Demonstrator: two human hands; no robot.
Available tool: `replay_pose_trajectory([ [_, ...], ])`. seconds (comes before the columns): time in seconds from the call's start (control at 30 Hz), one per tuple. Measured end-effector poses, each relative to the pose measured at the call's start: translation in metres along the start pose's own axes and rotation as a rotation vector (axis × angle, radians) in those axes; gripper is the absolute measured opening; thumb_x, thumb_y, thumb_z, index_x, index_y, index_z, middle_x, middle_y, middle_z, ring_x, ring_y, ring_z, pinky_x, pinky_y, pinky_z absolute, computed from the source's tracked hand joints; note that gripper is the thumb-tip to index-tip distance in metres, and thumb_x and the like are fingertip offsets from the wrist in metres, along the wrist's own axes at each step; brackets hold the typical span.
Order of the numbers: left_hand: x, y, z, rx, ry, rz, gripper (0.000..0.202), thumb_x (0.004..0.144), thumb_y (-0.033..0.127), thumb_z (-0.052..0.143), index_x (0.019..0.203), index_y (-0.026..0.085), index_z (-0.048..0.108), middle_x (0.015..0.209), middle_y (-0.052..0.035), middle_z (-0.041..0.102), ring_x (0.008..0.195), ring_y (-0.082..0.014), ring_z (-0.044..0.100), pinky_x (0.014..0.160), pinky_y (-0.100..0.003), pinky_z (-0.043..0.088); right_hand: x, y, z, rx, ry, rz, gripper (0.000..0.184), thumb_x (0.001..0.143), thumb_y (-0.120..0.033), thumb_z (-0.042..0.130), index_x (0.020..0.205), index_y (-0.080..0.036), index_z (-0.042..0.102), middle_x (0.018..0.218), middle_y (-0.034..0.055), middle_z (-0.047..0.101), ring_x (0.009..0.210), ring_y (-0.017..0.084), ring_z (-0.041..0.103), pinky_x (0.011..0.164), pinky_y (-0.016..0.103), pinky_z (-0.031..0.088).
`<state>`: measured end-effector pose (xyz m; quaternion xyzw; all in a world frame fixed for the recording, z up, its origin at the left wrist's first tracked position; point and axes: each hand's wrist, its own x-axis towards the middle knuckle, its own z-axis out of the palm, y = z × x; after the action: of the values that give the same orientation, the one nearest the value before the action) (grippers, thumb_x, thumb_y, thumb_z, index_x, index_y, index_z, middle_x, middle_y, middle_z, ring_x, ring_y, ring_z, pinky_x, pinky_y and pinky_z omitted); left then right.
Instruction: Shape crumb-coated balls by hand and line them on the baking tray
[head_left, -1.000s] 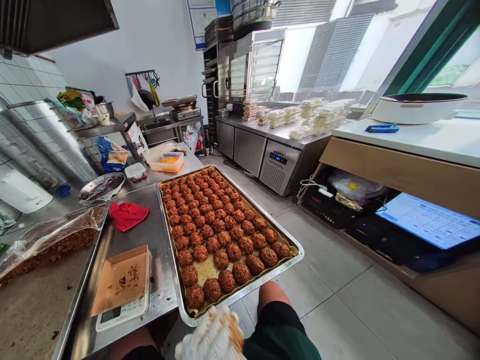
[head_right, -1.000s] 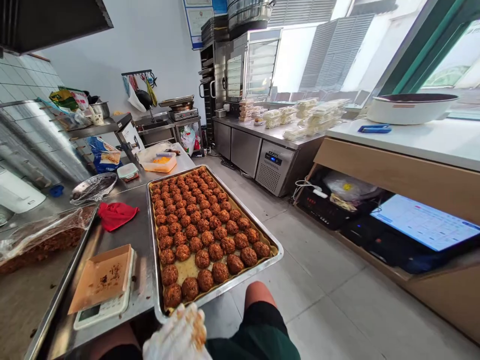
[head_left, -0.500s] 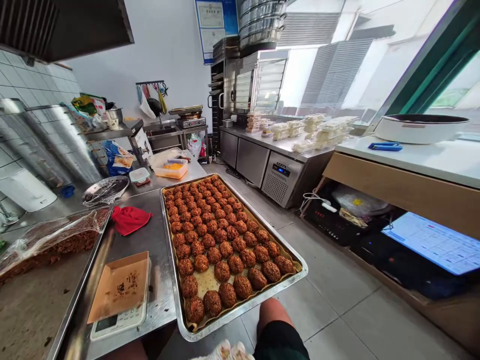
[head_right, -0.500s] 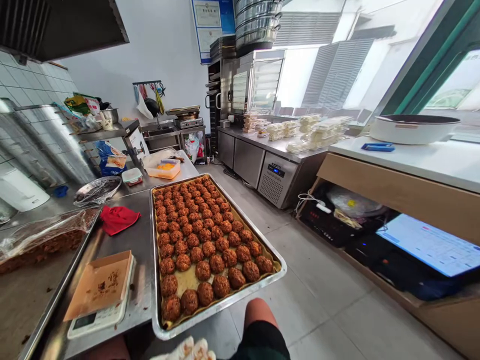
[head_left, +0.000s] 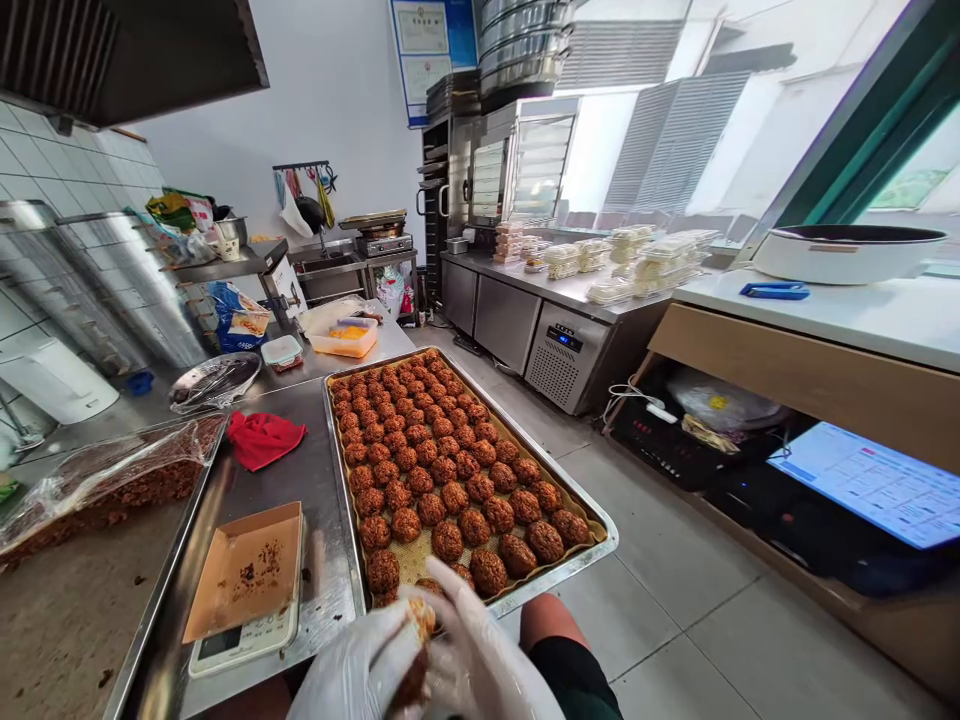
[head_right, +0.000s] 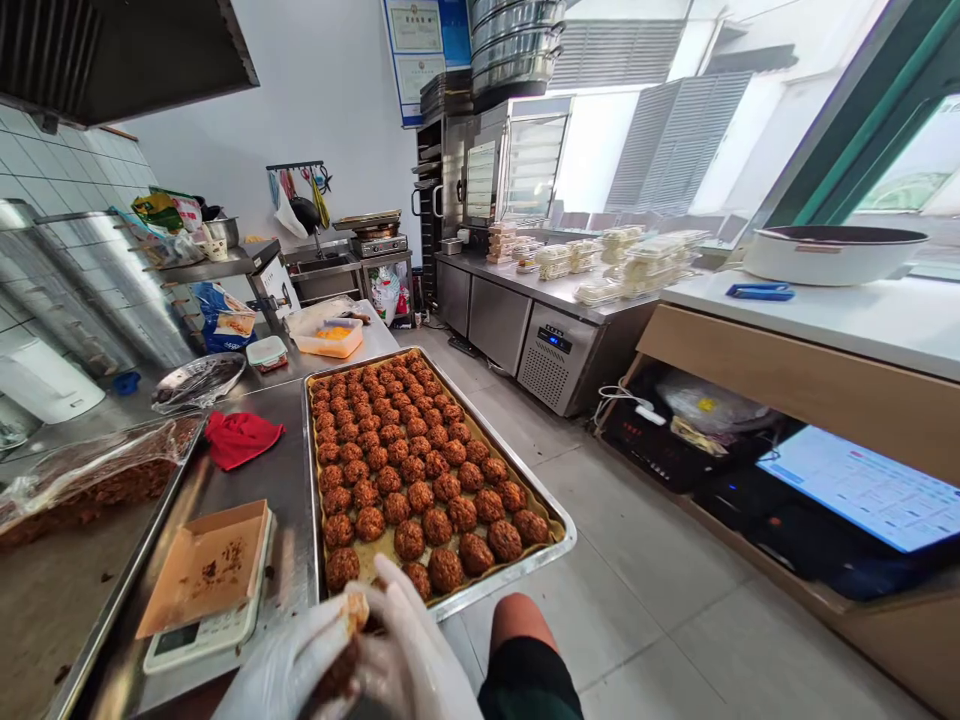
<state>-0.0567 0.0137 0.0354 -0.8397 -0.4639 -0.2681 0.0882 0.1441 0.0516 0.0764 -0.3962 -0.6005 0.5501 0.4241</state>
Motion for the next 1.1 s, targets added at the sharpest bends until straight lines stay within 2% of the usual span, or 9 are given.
replay_pose_trajectory([
  [0.17,0.062,-0.013,-0.02,-0.088,-0.38,-0.394,0.048,0.082,0.02,0.066,0.128,0.029,0.056,0.124,-0.0037,0.067,0.107,-0.023,0.069,0.094,-0.036,0.059,0.054,-0.002,-0.02,-0.742,0.017,-0.025,0.037,0.093,-0.028,0.042,0.127,-0.023,0.058,0.127,0.0104,0.068,0.112,0.026,0.067,0.1,0.043,0.052],
  [0.27,0.097,-0.021,-0.008,-0.073,-0.564,-0.303,0.038,0.077,0.02,0.067,0.115,0.025,0.063,0.117,-0.007,0.068,0.107,-0.0303,0.065,0.096,-0.049,0.055,0.084,0.013,-0.022,-1.181,-0.134,0.031,0.033,0.082,-0.021,0.05,0.113,-0.017,0.062,0.112,0.0155,0.072,0.095,0.033,0.073,0.082,0.047,0.057],
  [0.43,0.111,-0.03,0.007,-0.093,-0.617,-0.139,0.041,0.072,0.014,0.06,0.112,0.023,0.066,0.115,-0.0095,0.069,0.108,-0.0322,0.061,0.096,-0.051,0.052,0.104,0.025,-0.022,-1.266,-0.213,0.025,0.04,0.063,-0.019,0.065,0.103,-0.017,0.061,0.098,0.0155,0.074,0.088,0.037,0.073,0.072,0.045,0.056],
  [0.6,0.09,-0.042,-0.002,-0.18,-0.577,-0.196,0.056,0.074,0.009,0.053,0.127,0.024,0.06,0.129,-0.0067,0.067,0.119,-0.0247,0.06,0.106,-0.042,0.049,0.097,0.023,-0.03,-1.241,-0.195,0.016,0.036,0.065,-0.024,0.063,0.101,-0.019,0.062,0.102,0.0135,0.072,0.084,0.034,0.073,0.069,0.041,0.053],
  [0.77,0.067,-0.051,-0.026,-0.307,-0.162,-0.499,0.045,0.093,0.011,0.037,0.131,0.023,0.056,0.135,-0.0065,0.064,0.126,-0.0193,0.059,0.112,-0.043,0.047,0.082,0.01,-0.044,-0.941,-0.063,0.032,0.025,0.074,-0.034,0.06,0.095,-0.022,0.067,0.102,0.0075,0.07,0.092,0.026,0.069,0.082,0.038,0.052],
  [0.83,0.065,-0.036,-0.03,-0.276,-0.01,-0.555,0.036,0.098,0.021,0.039,0.129,0.023,0.057,0.134,-0.0083,0.065,0.126,-0.0213,0.059,0.111,-0.046,0.049,0.072,0.002,-0.04,-0.505,-0.05,0.087,0.029,0.081,-0.035,0.054,0.105,-0.022,0.067,0.11,0.0069,0.072,0.104,0.022,0.068,0.093,0.036,0.051],
  [0.93,0.066,0.004,-0.02,-0.168,0.086,-0.424,0.048,0.097,0.031,0.049,0.144,0.023,0.045,0.148,-0.0121,0.054,0.14,-0.0284,0.047,0.114,-0.054,0.045,0.048,-0.007,-0.018,0.002,-0.101,0.11,0.049,0.097,-0.043,0.026,0.119,-0.023,0.065,0.116,0.007,0.075,0.109,0.02,0.069,0.091,0.036,0.055],
  [1.0,0.065,0.03,-0.004,-0.112,0.057,-0.306,0.065,0.094,0.036,0.055,0.153,0.022,0.033,0.155,-0.0148,0.046,0.145,-0.0357,0.039,0.114,-0.062,0.042,0.031,-0.009,0.004,0.026,0.04,0.084,0.061,0.099,-0.051,0.017,0.114,-0.023,0.07,0.104,0.0078,0.078,0.105,0.021,0.071,0.087,0.038,0.058],
  [1.1,0.054,0.048,0.02,-0.151,0.001,-0.286,0.063,0.096,0.034,0.051,0.155,0.023,0.03,0.149,-0.0191,0.053,0.134,-0.0364,0.054,0.105,-0.061,0.051,0.007,-0.004,0.032,-0.106,0.331,0.086,0.054,0.097,-0.058,0.034,0.117,-0.024,0.07,0.107,0.0112,0.077,0.111,0.026,0.069,0.091,0.046,0.057],
])
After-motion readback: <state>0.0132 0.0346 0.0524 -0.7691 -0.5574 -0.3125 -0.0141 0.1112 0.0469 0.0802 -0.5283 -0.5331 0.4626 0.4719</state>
